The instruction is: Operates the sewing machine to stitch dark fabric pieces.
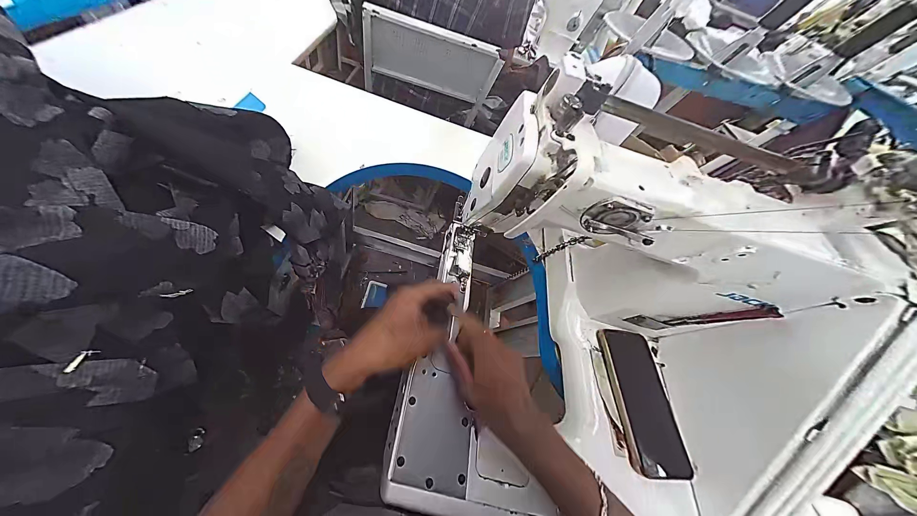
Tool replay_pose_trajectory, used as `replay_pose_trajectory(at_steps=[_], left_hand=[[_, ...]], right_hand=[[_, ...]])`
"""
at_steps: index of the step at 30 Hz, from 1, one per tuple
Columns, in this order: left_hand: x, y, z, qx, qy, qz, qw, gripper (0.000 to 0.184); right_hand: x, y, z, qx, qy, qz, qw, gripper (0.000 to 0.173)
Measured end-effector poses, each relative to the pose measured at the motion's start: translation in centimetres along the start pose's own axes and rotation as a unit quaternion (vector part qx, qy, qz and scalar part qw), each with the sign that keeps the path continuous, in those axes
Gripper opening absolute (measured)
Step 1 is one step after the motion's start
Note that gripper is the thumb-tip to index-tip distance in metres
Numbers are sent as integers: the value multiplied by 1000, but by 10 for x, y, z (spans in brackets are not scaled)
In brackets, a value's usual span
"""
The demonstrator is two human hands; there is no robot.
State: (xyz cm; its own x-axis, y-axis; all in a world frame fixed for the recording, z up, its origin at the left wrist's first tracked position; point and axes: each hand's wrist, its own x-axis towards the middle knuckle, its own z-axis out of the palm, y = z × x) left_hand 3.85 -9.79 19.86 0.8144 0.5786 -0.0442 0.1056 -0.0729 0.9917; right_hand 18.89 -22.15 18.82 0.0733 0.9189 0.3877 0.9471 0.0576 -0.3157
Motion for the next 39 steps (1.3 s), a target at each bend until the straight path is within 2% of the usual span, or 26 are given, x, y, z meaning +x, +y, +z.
replay_pose_trajectory(at_steps=[2, 3, 4, 5, 7, 8, 9, 10, 11, 12, 13, 14, 15, 18, 21, 22, 23, 25, 26, 28, 29, 31, 35, 36, 38, 39], left_hand=[[-11, 8, 20, -89, -98, 21, 991, 71], [-16, 0, 23, -164, -117, 12, 979, 75], [-16, -6, 20, -209, -94, 2, 973, 71], [-10, -10, 16, -193, -30, 0, 981, 62], [19, -20, 19, 8, 140, 30, 990, 37], [36, -24, 23, 110, 194, 54, 973, 28], [48, -27, 30, 169, 231, 78, 955, 23], [54, -32, 39, 186, 276, 103, 937, 21], [53, -39, 49, 157, 324, 113, 926, 20], [48, -46, 53, 83, 366, 115, 920, 20], [44, -53, 53, -10, 394, 114, 912, 22], [39, -57, 53, -107, 400, 89, 906, 24], [36, -56, 50, -193, 385, 44, 902, 26], [33, -50, 47, -320, 301, -16, 898, 41], [36, -47, 45, -283, 277, 28, 918, 77], [37, -47, 45, -239, 292, 26, 925, 81], [39, -46, 45, -203, 315, 17, 927, 69], [44, -42, 45, -236, 345, 1, 909, 11], [44, -41, 43, -290, 329, -2, 899, 28], [40, -45, 40, -395, 264, 38, 879, 33], [39, -52, 40, -417, 225, 65, 878, 43], [41, -58, 40, -387, 191, 94, 897, 68], [45, -45, 45, -195, 286, 62, 936, 95], [45, -40, 46, -169, 302, 49, 937, 87], [45, -36, 48, -126, 317, 60, 938, 33], [45, -38, 49, -110, 318, 88, 937, 22]], right_hand=[[-17, 14, 3, -13, 64, -139, 988, 23], [-21, 19, 3, -20, 75, -170, 982, 18], [-20, 19, 4, -22, 80, -184, 979, 17], [-20, 14, 7, -16, 84, -190, 978, 17], [-19, 3, 9, -6, 79, -195, 978, 15], [-19, 1, 9, -6, 72, -171, 983, 14], [-19, 3, 6, -4, 56, -102, 993, 15], [-16, 10, -4, 8, 4, 16, 1000, 32], [-8, 25, -19, 22, -75, 157, 985, 52], [1, 49, -28, 30, -144, 272, 951, 58], [11, 71, -31, 39, -207, 352, 912, 51], [17, 84, -29, 45, -257, 391, 882, 45], [24, 86, -27, 48, -279, 394, 874, 43], [45, 55, -24, 23, -235, 318, 918, 37], [54, 39, -17, 1, -161, 246, 956, 36], [52, 39, -15, -15, -125, 216, 968, 32], [47, 39, -13, -26, -83, 187, 979, 29], [37, 41, -9, -30, -6, 142, 989, 26], [32, 43, -7, -20, 15, 132, 991, 26], [26, 47, -4, 5, 31, 146, 989, 27], [24, 49, -4, 14, 35, 155, 987, 28], [24, 52, -2, 24, 48, 145, 988, 27], [24, 50, 2, 28, 64, 94, 993, 23], [24, 50, 3, 28, 68, 89, 993, 23], [23, 49, 2, 23, 69, 95, 993, 25], [23, 48, 2, 19, 67, 99, 993, 26]])
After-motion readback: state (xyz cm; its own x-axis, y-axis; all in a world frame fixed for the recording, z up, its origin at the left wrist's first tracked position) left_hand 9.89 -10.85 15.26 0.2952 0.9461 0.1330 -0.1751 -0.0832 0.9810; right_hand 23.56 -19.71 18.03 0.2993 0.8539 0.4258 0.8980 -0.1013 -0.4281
